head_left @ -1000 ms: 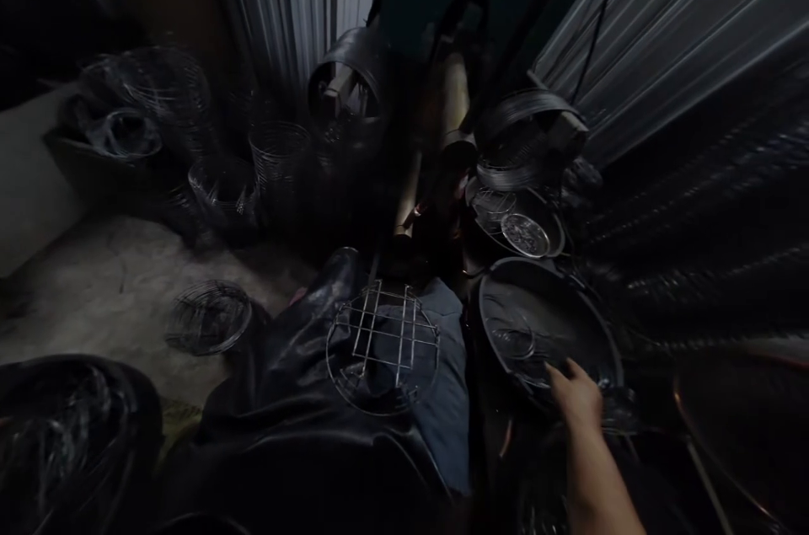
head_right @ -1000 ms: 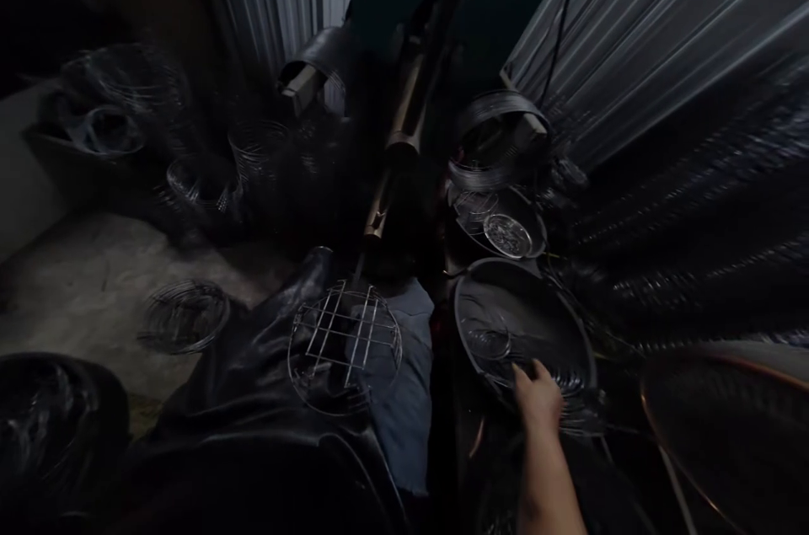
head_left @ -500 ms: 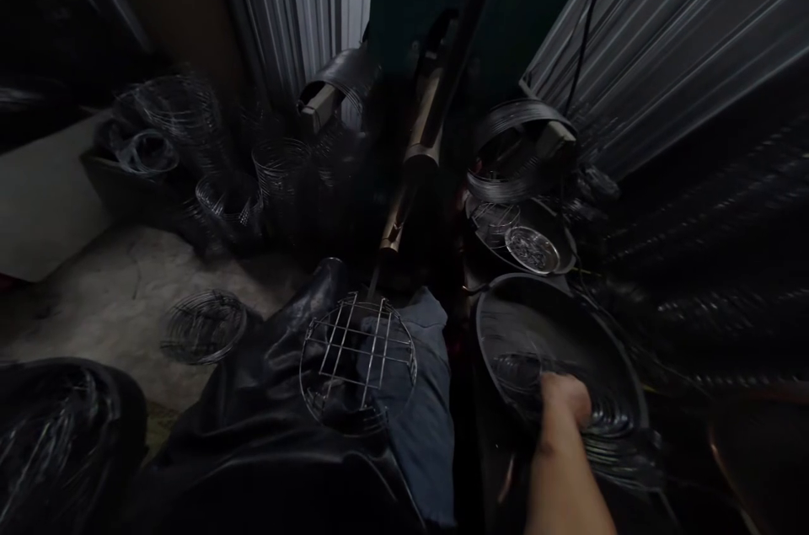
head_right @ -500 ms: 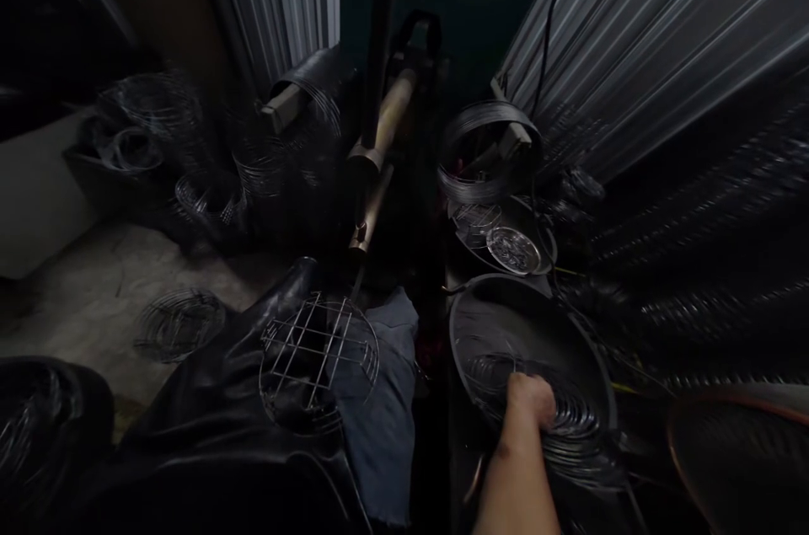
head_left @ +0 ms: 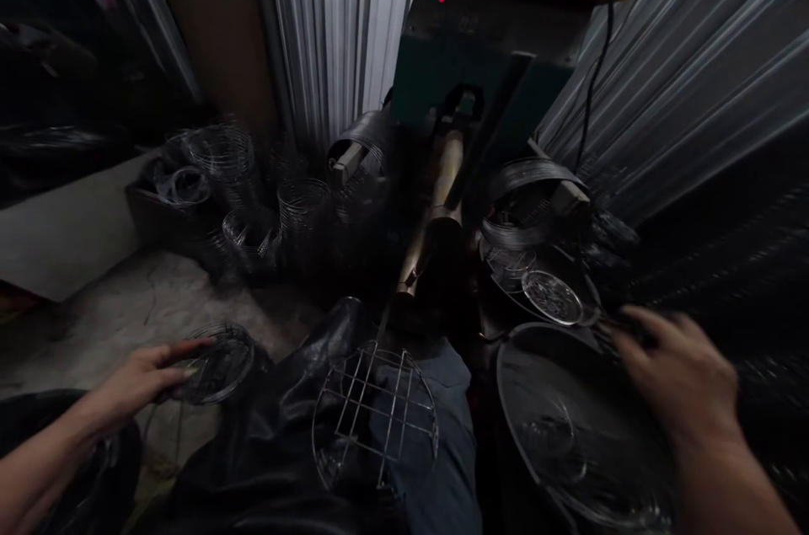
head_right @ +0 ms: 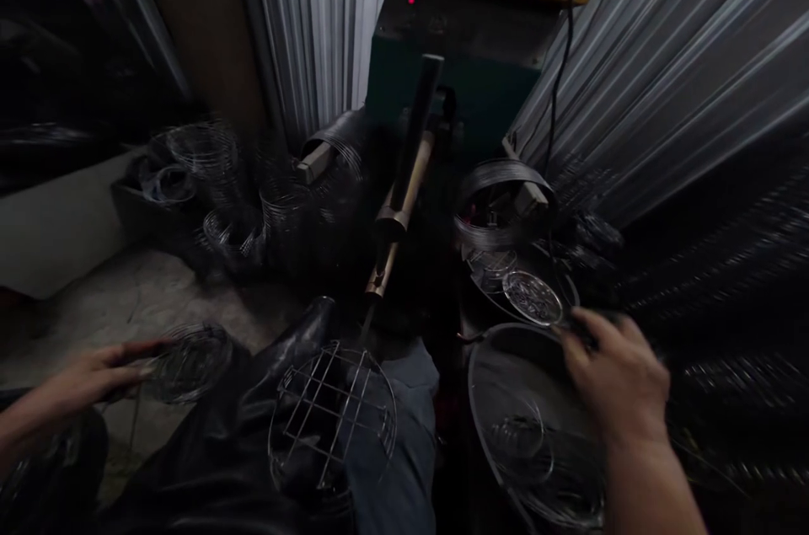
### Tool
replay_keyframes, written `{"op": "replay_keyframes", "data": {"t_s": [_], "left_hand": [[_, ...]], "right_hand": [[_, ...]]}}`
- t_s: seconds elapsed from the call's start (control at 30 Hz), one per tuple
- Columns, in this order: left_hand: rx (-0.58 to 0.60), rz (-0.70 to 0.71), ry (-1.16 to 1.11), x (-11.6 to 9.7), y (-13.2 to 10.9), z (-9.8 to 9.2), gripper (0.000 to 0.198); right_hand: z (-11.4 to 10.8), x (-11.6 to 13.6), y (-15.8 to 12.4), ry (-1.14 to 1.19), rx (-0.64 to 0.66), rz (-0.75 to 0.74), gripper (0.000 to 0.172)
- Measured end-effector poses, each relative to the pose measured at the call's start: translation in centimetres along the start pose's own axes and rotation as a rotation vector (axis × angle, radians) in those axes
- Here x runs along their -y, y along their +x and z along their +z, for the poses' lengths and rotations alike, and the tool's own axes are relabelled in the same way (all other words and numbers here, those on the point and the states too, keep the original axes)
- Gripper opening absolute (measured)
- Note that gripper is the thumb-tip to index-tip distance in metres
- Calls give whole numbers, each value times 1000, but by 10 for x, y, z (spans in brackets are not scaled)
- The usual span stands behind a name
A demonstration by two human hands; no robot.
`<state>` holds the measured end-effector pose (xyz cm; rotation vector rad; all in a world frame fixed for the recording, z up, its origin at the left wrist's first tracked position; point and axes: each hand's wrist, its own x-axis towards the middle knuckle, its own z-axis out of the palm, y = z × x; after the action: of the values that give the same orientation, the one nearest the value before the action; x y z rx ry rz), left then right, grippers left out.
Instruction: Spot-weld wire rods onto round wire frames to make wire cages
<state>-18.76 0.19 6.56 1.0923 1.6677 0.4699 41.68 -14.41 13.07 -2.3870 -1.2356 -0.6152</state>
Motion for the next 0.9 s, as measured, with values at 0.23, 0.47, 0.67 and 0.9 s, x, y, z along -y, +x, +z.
{"op": "replay_keyframes", "data": {"t_s": [0.23,0.47,0.67,0.9], "left_hand": [[291,-58,-203,-8,3,37,41],[550,-147,-311,-15,2,78,55],[589,340,143,-18,5,134,71],[550,601,199,-9,6,143,48]], "right_hand": [[-6,115,147,-196,-14,-170,38],[17,132,189,-273,111,-73,31],[16,123,178,-354,6,-168,32],[-7,116,158,-294,-32,-65,37]]}}
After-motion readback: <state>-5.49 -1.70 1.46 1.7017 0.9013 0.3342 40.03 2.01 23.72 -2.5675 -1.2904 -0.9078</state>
